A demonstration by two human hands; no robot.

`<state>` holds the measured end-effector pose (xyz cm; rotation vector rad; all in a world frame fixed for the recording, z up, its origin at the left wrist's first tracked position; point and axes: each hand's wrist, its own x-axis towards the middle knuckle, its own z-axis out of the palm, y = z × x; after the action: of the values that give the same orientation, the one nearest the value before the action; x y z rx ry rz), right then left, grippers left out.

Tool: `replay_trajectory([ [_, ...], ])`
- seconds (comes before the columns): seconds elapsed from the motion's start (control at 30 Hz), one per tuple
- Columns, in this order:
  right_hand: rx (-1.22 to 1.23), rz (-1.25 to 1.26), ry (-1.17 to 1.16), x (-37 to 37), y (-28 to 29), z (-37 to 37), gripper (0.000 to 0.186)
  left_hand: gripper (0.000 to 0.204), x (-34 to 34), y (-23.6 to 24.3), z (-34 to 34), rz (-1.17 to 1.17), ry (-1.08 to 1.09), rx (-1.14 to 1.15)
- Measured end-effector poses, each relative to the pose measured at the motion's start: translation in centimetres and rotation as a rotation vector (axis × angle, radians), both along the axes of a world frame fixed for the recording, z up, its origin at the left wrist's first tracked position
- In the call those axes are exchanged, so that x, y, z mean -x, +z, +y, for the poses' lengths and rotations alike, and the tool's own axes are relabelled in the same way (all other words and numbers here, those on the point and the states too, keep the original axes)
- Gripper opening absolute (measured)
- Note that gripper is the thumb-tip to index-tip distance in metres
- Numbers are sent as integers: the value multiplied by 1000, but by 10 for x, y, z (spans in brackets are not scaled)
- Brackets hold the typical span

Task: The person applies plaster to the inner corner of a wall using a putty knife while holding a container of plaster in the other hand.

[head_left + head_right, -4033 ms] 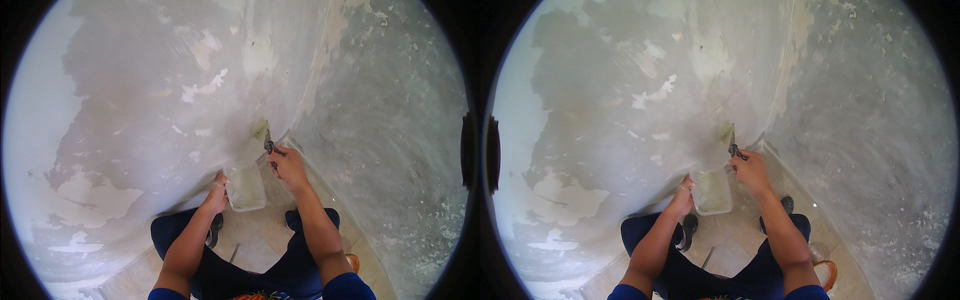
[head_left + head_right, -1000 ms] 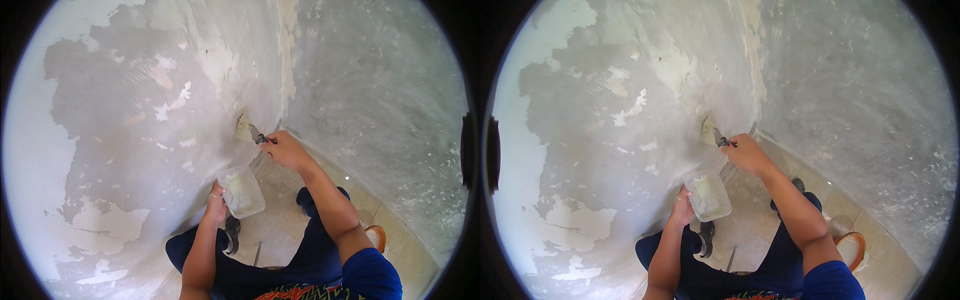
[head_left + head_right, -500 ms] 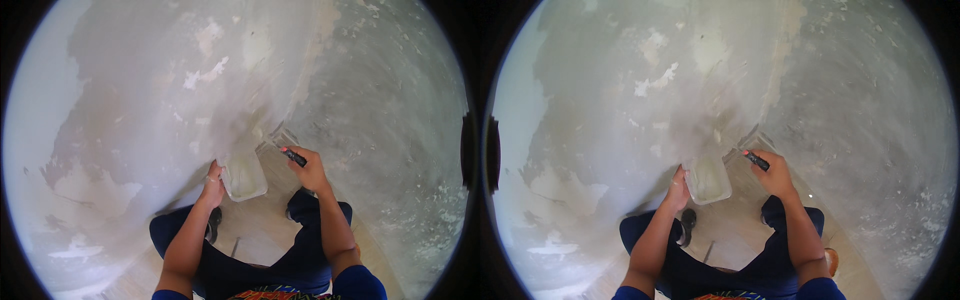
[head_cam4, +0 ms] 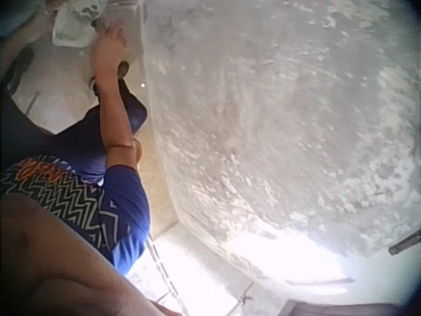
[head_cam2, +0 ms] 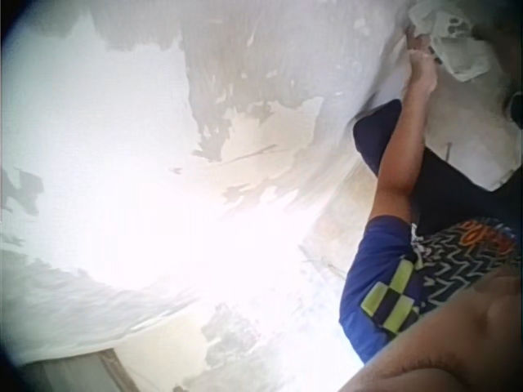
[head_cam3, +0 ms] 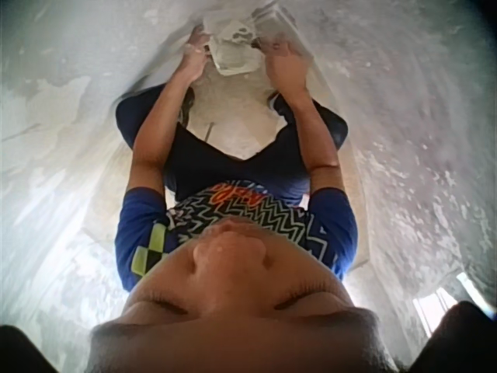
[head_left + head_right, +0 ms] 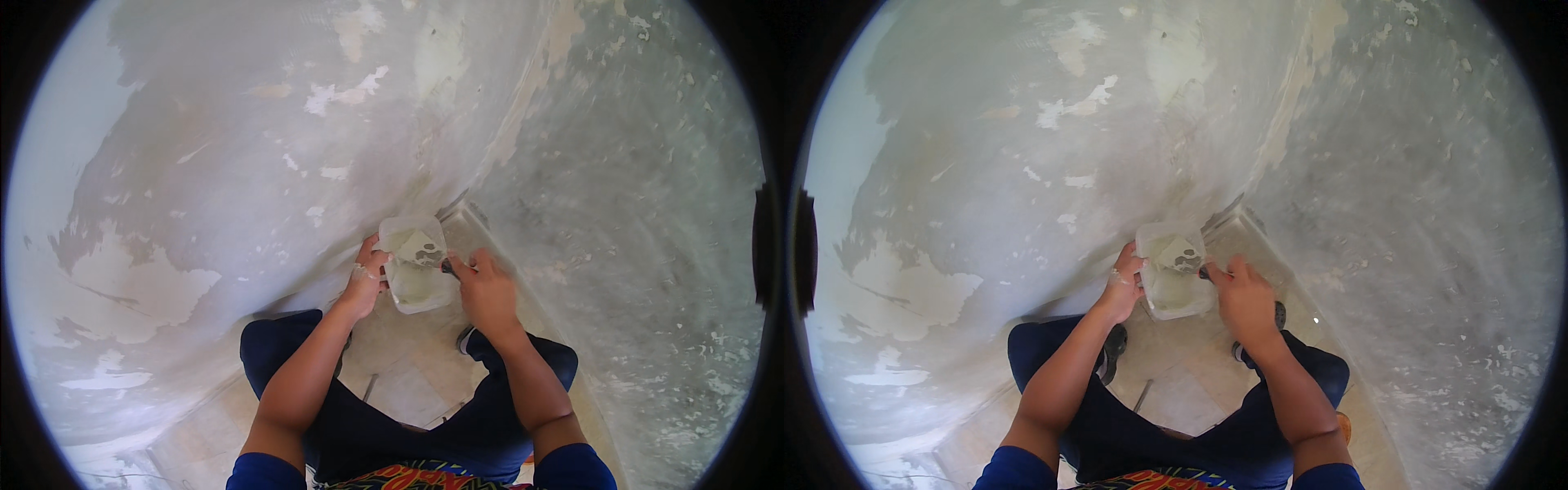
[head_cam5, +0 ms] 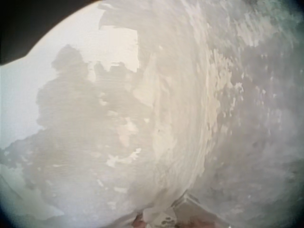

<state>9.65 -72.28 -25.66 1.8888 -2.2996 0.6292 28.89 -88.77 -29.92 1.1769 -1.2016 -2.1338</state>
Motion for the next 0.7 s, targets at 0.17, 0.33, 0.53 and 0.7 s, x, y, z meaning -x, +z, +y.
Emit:
replay_trajectory([
  [0.17, -351, -61, 78, -37, 3, 1, 56, 73, 7, -25, 1, -78, 89, 50],
  [0.33, -463, -119, 129, -9, 26, 19, 53, 69, 17, -17, 5, -128, 69, 63],
  [0.53, -334, -406, 115, 11, 38, 23, 45, 62, 16, -20, -5, -37, -11, 257],
  [0.7, -173, -519, 81, 9, 26, 15, 44, 58, 21, -12, -1, -86, 9, 365],
])
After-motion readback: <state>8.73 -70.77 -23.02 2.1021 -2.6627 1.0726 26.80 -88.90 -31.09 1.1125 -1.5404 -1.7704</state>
